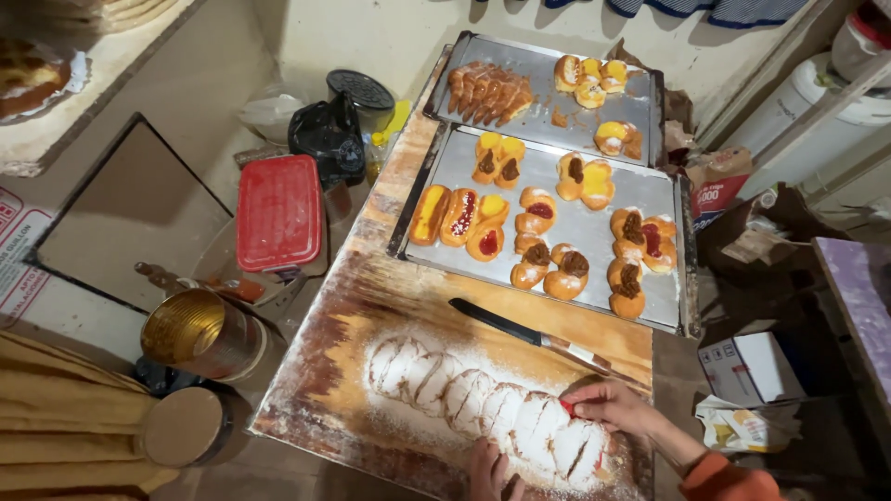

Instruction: Decorating various pastries with powdered sugar and jam.

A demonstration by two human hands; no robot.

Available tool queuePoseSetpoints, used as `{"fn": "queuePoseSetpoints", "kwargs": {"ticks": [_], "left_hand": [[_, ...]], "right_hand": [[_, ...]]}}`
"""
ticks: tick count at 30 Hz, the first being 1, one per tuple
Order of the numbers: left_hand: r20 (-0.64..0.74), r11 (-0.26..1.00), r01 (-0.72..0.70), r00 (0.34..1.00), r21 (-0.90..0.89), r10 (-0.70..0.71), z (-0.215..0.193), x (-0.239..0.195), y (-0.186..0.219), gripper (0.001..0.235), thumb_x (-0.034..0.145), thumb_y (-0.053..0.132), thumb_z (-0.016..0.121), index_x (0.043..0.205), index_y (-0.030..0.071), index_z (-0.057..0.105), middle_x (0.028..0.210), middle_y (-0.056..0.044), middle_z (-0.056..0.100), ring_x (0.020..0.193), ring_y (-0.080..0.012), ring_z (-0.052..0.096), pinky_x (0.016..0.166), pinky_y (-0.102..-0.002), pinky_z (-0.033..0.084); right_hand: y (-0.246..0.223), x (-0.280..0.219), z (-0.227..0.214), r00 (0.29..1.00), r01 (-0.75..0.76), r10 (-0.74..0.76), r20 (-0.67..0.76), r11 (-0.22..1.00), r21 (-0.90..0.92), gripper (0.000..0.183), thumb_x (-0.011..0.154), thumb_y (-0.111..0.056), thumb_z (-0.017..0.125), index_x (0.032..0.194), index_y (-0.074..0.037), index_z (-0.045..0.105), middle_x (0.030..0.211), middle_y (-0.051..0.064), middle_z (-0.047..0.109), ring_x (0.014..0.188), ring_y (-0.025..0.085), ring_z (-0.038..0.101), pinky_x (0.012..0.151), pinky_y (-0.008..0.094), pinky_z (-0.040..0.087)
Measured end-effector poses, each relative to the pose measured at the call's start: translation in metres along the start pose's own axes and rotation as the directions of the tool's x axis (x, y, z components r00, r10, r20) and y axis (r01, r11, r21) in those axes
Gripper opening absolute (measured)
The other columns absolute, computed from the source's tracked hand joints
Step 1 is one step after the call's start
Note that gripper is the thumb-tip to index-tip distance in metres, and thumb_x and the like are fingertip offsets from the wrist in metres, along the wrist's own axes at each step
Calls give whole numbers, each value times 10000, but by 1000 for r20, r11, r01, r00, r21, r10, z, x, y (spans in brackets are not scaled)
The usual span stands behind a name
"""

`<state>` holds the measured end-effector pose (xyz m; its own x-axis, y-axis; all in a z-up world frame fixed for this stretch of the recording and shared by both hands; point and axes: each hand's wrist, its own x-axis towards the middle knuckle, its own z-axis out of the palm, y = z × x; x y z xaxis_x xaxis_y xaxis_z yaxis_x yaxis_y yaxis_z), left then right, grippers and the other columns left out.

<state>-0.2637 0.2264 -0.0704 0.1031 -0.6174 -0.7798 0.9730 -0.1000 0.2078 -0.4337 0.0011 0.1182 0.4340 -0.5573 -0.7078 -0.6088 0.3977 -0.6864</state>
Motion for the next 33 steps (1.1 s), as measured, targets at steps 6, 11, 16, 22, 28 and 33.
{"fn": "queuePoseSetpoints", "kwargs": {"ticks": [6, 11, 16, 22, 28, 33], "left_hand": [[-110, 994, -1, 994, 109, 13, 30, -25, 25, 623, 880, 474, 623, 1469, 374, 446, 1376, 48, 539, 1355, -208, 499, 1025, -506, 437], [175, 871, -322, 945, 370, 275, -26, 45, -20, 651, 790, 378, 670, 1385, 251, 442, 1311, -30, 491, 1249, -240, 482, 1037, -508, 470], [-164, 994, -17, 986, 109, 35, 18, 7, 3, 681, 855, 522, 627, 1460, 225, 528, 1408, 16, 520, 1294, -217, 467, 1039, -552, 482], [622, 78, -811, 502, 579, 602, -37, 62, -25, 769, 854, 335, 805, 1439, 104, 363, 1350, -136, 394, 1187, -265, 573, 948, -393, 594], [164, 632, -679, 719, 373, 676, -32, 64, 25, 409, 895, 196, 711, 1182, -18, 513, 1051, -95, 480, 912, -197, 500, 793, -375, 474], [23, 796, -434, 883, 423, 469, 33, 7, 90, 379, 938, 345, 571, 1083, 7, 664, 865, -59, 568, 779, -178, 593, 723, -349, 514]], "right_hand": [[0, 9, 12, 997, 62, -66, 39, 994, 94, 293, 892, -50, 716, 1173, -44, 797, 934, 37, 781, 753, 85, 638, 596, 213, 497], [-3, -8, 11, 998, 29, -40, 55, 984, 175, 302, 904, -68, 720, 1198, -28, 779, 929, 34, 785, 760, 79, 660, 589, 207, 490], [11, -13, 1, 996, 28, -41, 78, 987, 159, 315, 902, -103, 738, 1209, -60, 793, 892, 14, 773, 695, 45, 595, 507, 186, 368], [20, -11, -1, 997, 0, -17, 74, 974, 227, 326, 901, -91, 738, 1221, -50, 784, 907, -12, 772, 727, 40, 625, 539, 184, 412], [16, -16, 4, 999, -1, -8, 41, 974, 226, 317, 899, -82, 736, 1210, -49, 785, 937, 10, 798, 764, 53, 672, 561, 186, 464], [15, -12, 4, 999, -27, 17, 47, 977, 213, 321, 884, -100, 764, 1199, -50, 797, 898, -2, 779, 713, 32, 624, 500, 175, 365]]}}
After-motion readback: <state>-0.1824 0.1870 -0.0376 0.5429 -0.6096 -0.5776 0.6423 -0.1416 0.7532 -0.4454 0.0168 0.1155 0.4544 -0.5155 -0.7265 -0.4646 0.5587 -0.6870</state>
